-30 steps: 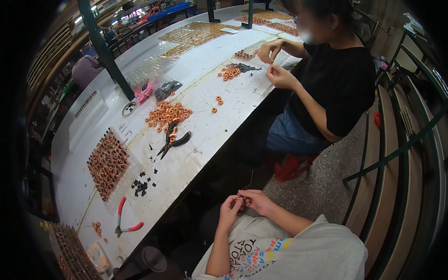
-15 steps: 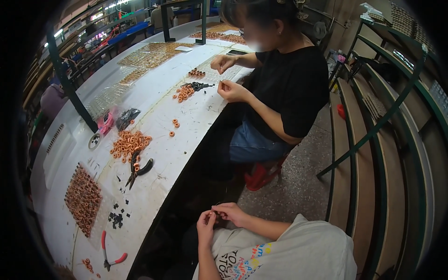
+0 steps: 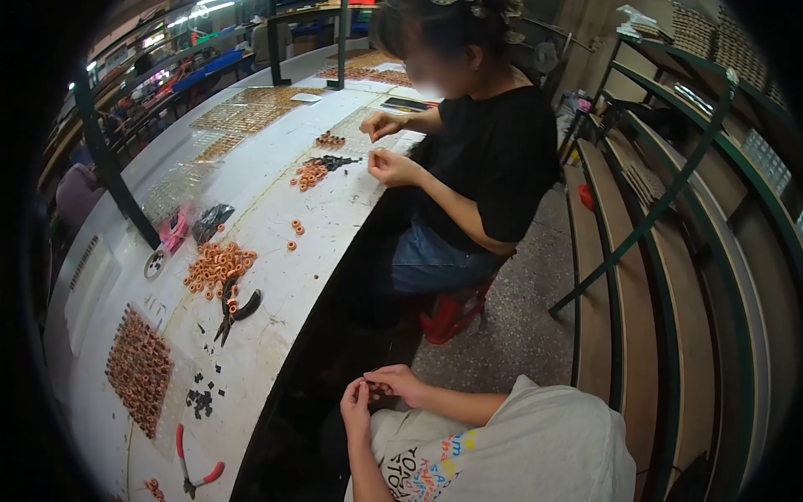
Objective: The person is winding copper wire around a small toroid core at an assembly workbench.
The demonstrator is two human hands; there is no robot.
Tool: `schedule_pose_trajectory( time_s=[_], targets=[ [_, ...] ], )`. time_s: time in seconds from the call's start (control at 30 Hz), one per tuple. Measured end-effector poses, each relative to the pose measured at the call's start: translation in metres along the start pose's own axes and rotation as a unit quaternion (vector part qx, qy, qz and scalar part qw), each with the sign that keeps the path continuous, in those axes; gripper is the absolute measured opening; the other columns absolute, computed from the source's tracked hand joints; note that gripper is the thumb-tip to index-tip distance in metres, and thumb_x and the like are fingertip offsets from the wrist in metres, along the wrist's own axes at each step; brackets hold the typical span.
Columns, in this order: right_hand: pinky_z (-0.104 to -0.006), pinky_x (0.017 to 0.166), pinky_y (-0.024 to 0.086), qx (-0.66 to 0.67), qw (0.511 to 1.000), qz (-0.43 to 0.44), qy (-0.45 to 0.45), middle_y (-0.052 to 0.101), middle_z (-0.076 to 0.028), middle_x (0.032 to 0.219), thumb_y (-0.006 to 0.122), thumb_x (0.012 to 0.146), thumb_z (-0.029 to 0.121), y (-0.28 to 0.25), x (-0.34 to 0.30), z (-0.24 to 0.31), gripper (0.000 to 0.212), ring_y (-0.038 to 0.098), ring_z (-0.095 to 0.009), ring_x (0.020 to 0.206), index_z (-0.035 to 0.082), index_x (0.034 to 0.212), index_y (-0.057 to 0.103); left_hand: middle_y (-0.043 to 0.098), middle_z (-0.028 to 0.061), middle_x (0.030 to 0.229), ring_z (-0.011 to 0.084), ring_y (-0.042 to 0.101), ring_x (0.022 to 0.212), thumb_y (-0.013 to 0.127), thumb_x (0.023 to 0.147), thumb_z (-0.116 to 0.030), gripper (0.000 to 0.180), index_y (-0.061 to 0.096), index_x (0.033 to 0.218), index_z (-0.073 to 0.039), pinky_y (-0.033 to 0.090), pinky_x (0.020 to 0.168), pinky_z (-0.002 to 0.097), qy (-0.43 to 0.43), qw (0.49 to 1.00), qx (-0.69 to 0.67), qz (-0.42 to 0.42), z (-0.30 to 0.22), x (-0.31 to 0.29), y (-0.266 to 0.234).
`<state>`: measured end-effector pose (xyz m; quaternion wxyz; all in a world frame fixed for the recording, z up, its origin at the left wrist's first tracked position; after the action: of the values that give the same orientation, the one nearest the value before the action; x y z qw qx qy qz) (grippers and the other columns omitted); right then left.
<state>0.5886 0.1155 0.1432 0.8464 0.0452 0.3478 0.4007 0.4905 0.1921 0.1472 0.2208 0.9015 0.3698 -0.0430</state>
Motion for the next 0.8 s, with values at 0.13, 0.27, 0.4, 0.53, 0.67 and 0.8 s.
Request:
schedule_pose_trajectory(
  time_s=[0.13, 0.27, 0.4, 0.53, 0.67, 0.8],
  targets=[
    [-0.0158, 0.056, 0.034, -0.075, 0.997, -0.018, -0.031, 0.062, 0.000, 0.075, 0.065, 0.089, 0.020, -0.006, -0.004, 0.006, 0.016, 0.047, -0.004, 0.064, 0.006, 0.089, 0.071, 0.064, 0.0080, 0.092, 0.0125, 0.056, 0.076, 0.054, 0.096, -0.011, 0.021, 0.061, 0.110, 0.003, 0.048, 0.070, 0.0227, -0.003, 1.000, -0.017, -0.006, 0.006, -0.005, 0.003],
    [-0.0162, 0.055, 0.035, -0.063, 0.997, -0.004, -0.037, 0.063, 0.000, 0.075, 0.065, 0.089, 0.020, -0.009, 0.008, -0.004, 0.016, 0.047, -0.004, 0.064, 0.006, 0.088, 0.072, 0.064, 0.0085, 0.090, 0.0124, 0.056, 0.075, 0.054, 0.096, -0.010, 0.020, 0.061, 0.110, 0.003, 0.048, 0.070, 0.0220, -0.004, 1.000, -0.014, -0.010, 0.010, -0.001, 0.000],
    [-0.0164, 0.055, 0.035, -0.065, 0.997, -0.012, -0.039, 0.062, 0.001, 0.075, 0.065, 0.088, 0.020, -0.014, 0.011, -0.008, 0.015, 0.047, -0.004, 0.063, 0.006, 0.087, 0.071, 0.064, 0.0088, 0.090, 0.0123, 0.057, 0.075, 0.055, 0.095, -0.009, 0.019, 0.060, 0.109, 0.003, 0.048, 0.070, 0.0215, 0.000, 1.000, -0.015, -0.010, 0.013, -0.001, 0.000],
    [-0.0165, 0.055, 0.035, -0.066, 0.997, -0.017, -0.031, 0.062, 0.001, 0.075, 0.065, 0.088, 0.019, -0.017, 0.019, -0.013, 0.015, 0.047, -0.004, 0.063, 0.006, 0.087, 0.071, 0.064, 0.0091, 0.090, 0.0123, 0.057, 0.074, 0.055, 0.095, -0.008, 0.019, 0.060, 0.109, 0.003, 0.048, 0.070, 0.0212, -0.005, 1.000, -0.022, -0.015, 0.018, 0.005, -0.003],
    [-0.0164, 0.054, 0.035, -0.066, 0.997, -0.018, -0.026, 0.063, 0.000, 0.075, 0.065, 0.088, 0.019, -0.021, 0.035, -0.019, 0.015, 0.047, -0.004, 0.062, 0.005, 0.087, 0.071, 0.064, 0.0093, 0.090, 0.0123, 0.057, 0.074, 0.055, 0.095, -0.008, 0.019, 0.059, 0.110, 0.003, 0.048, 0.070, 0.0211, -0.016, 0.999, -0.030, -0.022, 0.025, 0.016, -0.009],
    [-0.0157, 0.051, 0.035, -0.068, 0.997, -0.013, -0.038, 0.063, 0.000, 0.073, 0.065, 0.088, 0.020, -0.025, 0.049, -0.023, 0.017, 0.048, -0.004, 0.060, 0.005, 0.088, 0.071, 0.064, 0.0094, 0.090, 0.0123, 0.058, 0.074, 0.055, 0.095, -0.008, 0.020, 0.059, 0.110, 0.003, 0.048, 0.070, 0.0215, -0.028, 0.998, -0.038, -0.031, 0.031, 0.027, -0.012]
  ],
)
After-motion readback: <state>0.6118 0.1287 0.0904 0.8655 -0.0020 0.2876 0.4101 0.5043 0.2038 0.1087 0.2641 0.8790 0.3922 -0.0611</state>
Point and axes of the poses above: each hand's wrist, its own x-axis towards the middle knuckle, its own y-axis out of the palm, z = x × y, the point moved 7 cm from there along x, towards the middle knuckle
